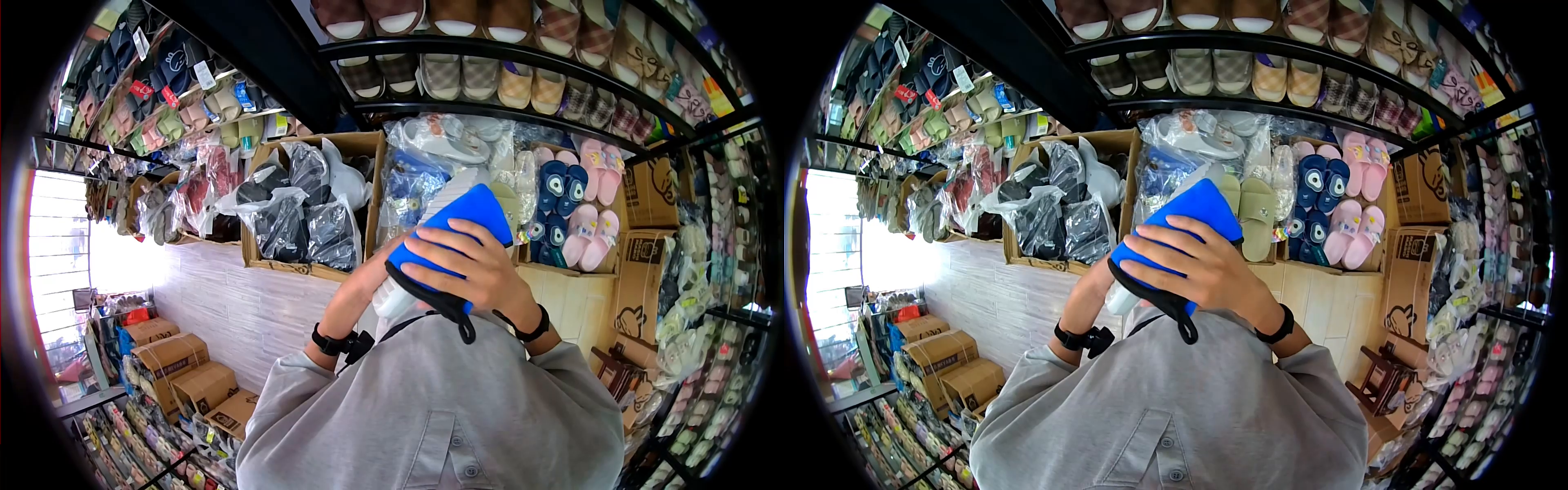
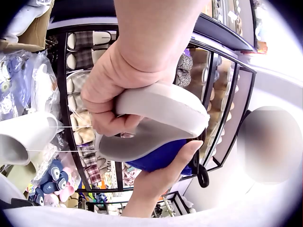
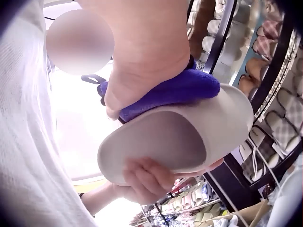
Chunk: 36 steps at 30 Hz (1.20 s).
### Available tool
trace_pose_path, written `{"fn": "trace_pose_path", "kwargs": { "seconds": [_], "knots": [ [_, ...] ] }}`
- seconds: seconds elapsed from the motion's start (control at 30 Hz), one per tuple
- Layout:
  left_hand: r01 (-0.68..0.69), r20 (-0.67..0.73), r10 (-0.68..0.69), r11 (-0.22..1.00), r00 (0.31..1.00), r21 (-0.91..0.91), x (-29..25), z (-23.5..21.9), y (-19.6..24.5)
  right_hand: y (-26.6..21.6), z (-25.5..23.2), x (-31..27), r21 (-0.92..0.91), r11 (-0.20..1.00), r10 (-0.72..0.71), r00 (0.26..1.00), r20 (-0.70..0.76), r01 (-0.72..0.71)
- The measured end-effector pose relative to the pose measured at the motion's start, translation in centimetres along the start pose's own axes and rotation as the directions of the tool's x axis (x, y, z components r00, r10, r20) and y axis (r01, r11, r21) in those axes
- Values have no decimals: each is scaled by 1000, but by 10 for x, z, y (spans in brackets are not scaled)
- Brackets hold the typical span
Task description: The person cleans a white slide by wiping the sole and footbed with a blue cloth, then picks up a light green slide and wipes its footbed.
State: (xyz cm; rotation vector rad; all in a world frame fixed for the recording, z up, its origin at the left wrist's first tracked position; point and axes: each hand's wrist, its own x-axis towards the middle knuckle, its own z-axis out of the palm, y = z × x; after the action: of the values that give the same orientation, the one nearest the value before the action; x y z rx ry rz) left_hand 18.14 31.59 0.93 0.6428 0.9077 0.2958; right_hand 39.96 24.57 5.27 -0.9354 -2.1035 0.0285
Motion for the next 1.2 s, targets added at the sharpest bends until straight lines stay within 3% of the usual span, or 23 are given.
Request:
{"fn": "trace_pose_path", "kwargs": {
  "seconds": [0.07, 0.13, 0.23, 0.3, 0.4, 0.47, 0.5, 0.53, 0.57, 0.6, 0.63, 0.67, 0.73, 0.83, 1.0, 1.13, 1.2],
  "knots": [
    [10, 7, -10, 1000, 1000, 23, -1, -1, 0, 6, -7, -1, 33, 999, 3, 1000, 0, -3],
    [15, 7, -15, 998, 1000, 53, -1, 3, 0, 16, -17, 0, -6, 996, 92, 995, 23, -92],
    [11, 9, -12, 990, 1000, 143, -3, 10, 7, 30, -22, -1, -56, 965, 250, 963, -106, -257],
    [21, 13, -23, 994, 1000, 106, 1, 11, 3, 34, -17, -3, -78, 945, 302, 938, -167, -318],
    [38, 69, -39, 999, 997, 16, 9, 1, -8, 18, -10, 1, -119, 957, 249, 959, -135, -265],
    [-62, 80, 72, 991, 994, -116, 17, -8, -23, 4, -4, 2, -96, 981, 159, 985, -72, -166],
    [-50, 87, 59, 994, 994, -100, 16, -14, -26, -2, 0, 0, -59, 991, 116, 992, -44, -118],
    [56, 161, -13, 963, 987, -265, 28, -27, -41, -8, 4, -2, -19, 997, 71, 997, -18, -71],
    [-152, 192, 154, 988, 969, -23, 40, -47, -60, -10, 8, -6, -15, 999, 38, 999, -16, -39],
    [-356, 260, 299, 910, 918, 212, 42, -51, -62, -9, 8, -10, -22, 1000, 8, 1000, 11, -7],
    [-105, 161, 93, 992, 983, 69, 44, -53, -65, -6, 6, -9, 18, 1000, 23, 1000, 4, -23],
    [-49, 88, 53, 998, 995, -49, 39, -54, -72, -3, 4, -9, 58, 998, 38, 999, -2, -38],
    [-18, -45, 14, 996, 999, -90, -7, 6, -16, 8, 2, -10, 51, 990, 130, 991, -36, -128],
    [3, -69, -8, 997, 998, -80, -18, 17, -2, 18, 0, -7, 46, 968, 250, 963, -97, -247],
    [34, -60, -36, 999, 998, -40, -20, 4, -8, -4, 3, 2, -9, 984, 173, 979, -109, -175],
    [86, -42, -86, 996, 995, -1, -17, 1, -3, -18, 12, 0, 59, 997, 48, 995, -91, -43],
    [113, -26, -113, 993, 993, 24, -15, -3, 1, -20, 12, -2, 79, 996, 48, 996, -74, -42]
  ]
}}
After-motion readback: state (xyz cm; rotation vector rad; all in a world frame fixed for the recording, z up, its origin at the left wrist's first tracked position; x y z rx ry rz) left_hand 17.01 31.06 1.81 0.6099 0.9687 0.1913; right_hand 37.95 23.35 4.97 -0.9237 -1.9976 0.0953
